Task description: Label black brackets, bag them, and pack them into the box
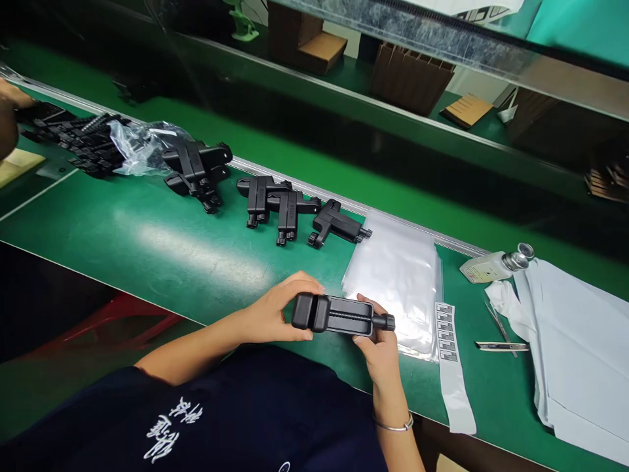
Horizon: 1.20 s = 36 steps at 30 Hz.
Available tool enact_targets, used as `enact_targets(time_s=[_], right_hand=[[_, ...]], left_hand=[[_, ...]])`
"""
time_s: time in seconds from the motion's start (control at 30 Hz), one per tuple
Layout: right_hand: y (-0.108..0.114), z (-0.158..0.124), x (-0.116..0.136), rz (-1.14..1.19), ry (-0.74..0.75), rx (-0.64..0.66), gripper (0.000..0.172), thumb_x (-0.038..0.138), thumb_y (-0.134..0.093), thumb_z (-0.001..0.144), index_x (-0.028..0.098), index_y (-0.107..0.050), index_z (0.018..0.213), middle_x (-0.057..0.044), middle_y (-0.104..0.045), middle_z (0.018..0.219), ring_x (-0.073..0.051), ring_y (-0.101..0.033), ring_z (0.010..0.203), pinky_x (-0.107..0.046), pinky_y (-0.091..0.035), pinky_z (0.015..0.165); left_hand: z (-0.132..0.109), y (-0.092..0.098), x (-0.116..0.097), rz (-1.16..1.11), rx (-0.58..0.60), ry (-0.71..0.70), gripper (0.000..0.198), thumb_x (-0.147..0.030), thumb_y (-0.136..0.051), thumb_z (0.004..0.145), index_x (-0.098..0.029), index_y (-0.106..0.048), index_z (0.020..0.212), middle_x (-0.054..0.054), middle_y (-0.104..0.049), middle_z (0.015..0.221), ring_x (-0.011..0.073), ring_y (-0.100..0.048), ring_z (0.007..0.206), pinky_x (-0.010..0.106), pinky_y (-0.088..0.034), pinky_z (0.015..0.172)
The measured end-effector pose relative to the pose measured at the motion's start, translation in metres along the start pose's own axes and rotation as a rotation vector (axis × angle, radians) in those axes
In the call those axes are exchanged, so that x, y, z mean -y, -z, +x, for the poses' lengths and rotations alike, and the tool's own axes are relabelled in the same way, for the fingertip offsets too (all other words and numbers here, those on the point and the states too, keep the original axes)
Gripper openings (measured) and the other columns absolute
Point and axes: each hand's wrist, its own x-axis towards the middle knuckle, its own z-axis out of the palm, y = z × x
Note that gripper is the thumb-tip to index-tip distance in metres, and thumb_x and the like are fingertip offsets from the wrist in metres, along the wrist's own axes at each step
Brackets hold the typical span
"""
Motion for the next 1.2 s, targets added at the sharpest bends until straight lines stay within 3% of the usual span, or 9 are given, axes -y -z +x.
enact_targets(time_s=[0.23,0.4,0.5,0.67,0.87,1.0,1.13,1.2], right_hand=[[0.008,-0.005,0.030,-0.122,0.060,-0.095,0.051,0.033,-0.082,0.075,0.026,-0.065,0.123,-0.010,-0.069,0.128,-0.030,-0.065,0.116,-0.045,-0.054,0.096],[0.013,-0.009,0.047,-0.243,0.148,-0.126,0.055,0.028,-0.083,0.075,0.027,-0.065,0.127,-0.010,-0.068,0.129,-0.031,-0.063,0.120,-0.050,-0.048,0.104],[0.016,-0.007,0.046,-0.242,0.177,-0.114,0.053,0.030,-0.084,0.074,0.026,-0.067,0.124,-0.010,-0.070,0.125,-0.031,-0.065,0.116,-0.050,-0.052,0.100],[0.018,-0.006,0.049,-0.318,0.276,-0.145,0.048,0.028,-0.085,0.072,0.027,-0.071,0.118,-0.009,-0.072,0.120,-0.032,-0.068,0.109,-0.050,-0.056,0.094],[0.014,-0.007,0.072,-0.478,0.442,0.003,0.047,0.021,-0.076,0.080,0.032,-0.067,0.125,-0.008,-0.070,0.125,-0.034,-0.064,0.118,-0.058,-0.052,0.098],[0.014,0.005,0.059,-0.433,0.319,-0.004,0.047,0.030,-0.082,0.077,0.029,-0.068,0.122,-0.010,-0.070,0.124,-0.033,-0.066,0.114,-0.055,-0.054,0.097],[0.008,0.018,0.017,-0.120,0.106,0.019,0.066,0.058,-0.087,0.063,0.026,-0.067,0.117,-0.012,-0.071,0.121,-0.033,-0.069,0.106,-0.052,-0.056,0.093],[0.002,0.019,0.003,-0.002,0.032,0.070,0.070,0.063,-0.085,0.062,0.026,-0.065,0.117,-0.012,-0.070,0.123,-0.032,-0.069,0.108,-0.050,-0.055,0.094]], left_hand=[[0.001,-0.005,0.003,-0.153,-0.056,0.176,0.071,-0.028,-0.086,0.067,-0.028,-0.050,0.129,0.008,-0.066,0.129,0.0299,-0.058,0.126,0.048,-0.042,0.110],[0.002,-0.006,0.012,-0.258,-0.056,0.134,0.071,-0.028,-0.088,0.064,-0.028,-0.054,0.126,0.008,-0.067,0.127,0.0309,-0.057,0.129,0.048,-0.038,0.113],[0.002,-0.007,0.010,-0.206,-0.052,0.134,0.075,-0.029,-0.088,0.065,-0.028,-0.051,0.130,0.008,-0.068,0.128,0.0305,-0.059,0.127,0.048,-0.039,0.112],[0.001,-0.006,0.011,-0.091,0.000,0.004,0.068,-0.032,-0.082,0.073,-0.027,-0.049,0.132,0.010,-0.065,0.134,0.0308,-0.058,0.129,0.047,-0.042,0.111],[-0.007,-0.005,0.035,-0.099,-0.086,-0.200,0.075,-0.026,-0.078,0.078,-0.029,-0.037,0.141,0.011,-0.066,0.133,0.0288,-0.056,0.133,0.047,-0.043,0.110],[-0.009,-0.001,0.025,-0.019,-0.112,-0.186,0.069,-0.031,-0.078,0.079,-0.028,-0.042,0.138,0.012,-0.067,0.131,0.0298,-0.060,0.128,0.049,-0.045,0.108],[-0.005,0.003,-0.005,0.183,-0.057,-0.205,0.067,-0.043,-0.080,0.075,-0.025,-0.051,0.132,0.013,-0.067,0.128,0.0311,-0.063,0.121,0.056,-0.036,0.115],[-0.002,0.004,-0.013,0.217,-0.044,-0.216,0.065,-0.043,-0.080,0.075,-0.025,-0.053,0.131,0.011,-0.068,0.124,0.0302,-0.064,0.115,0.057,-0.034,0.115]])
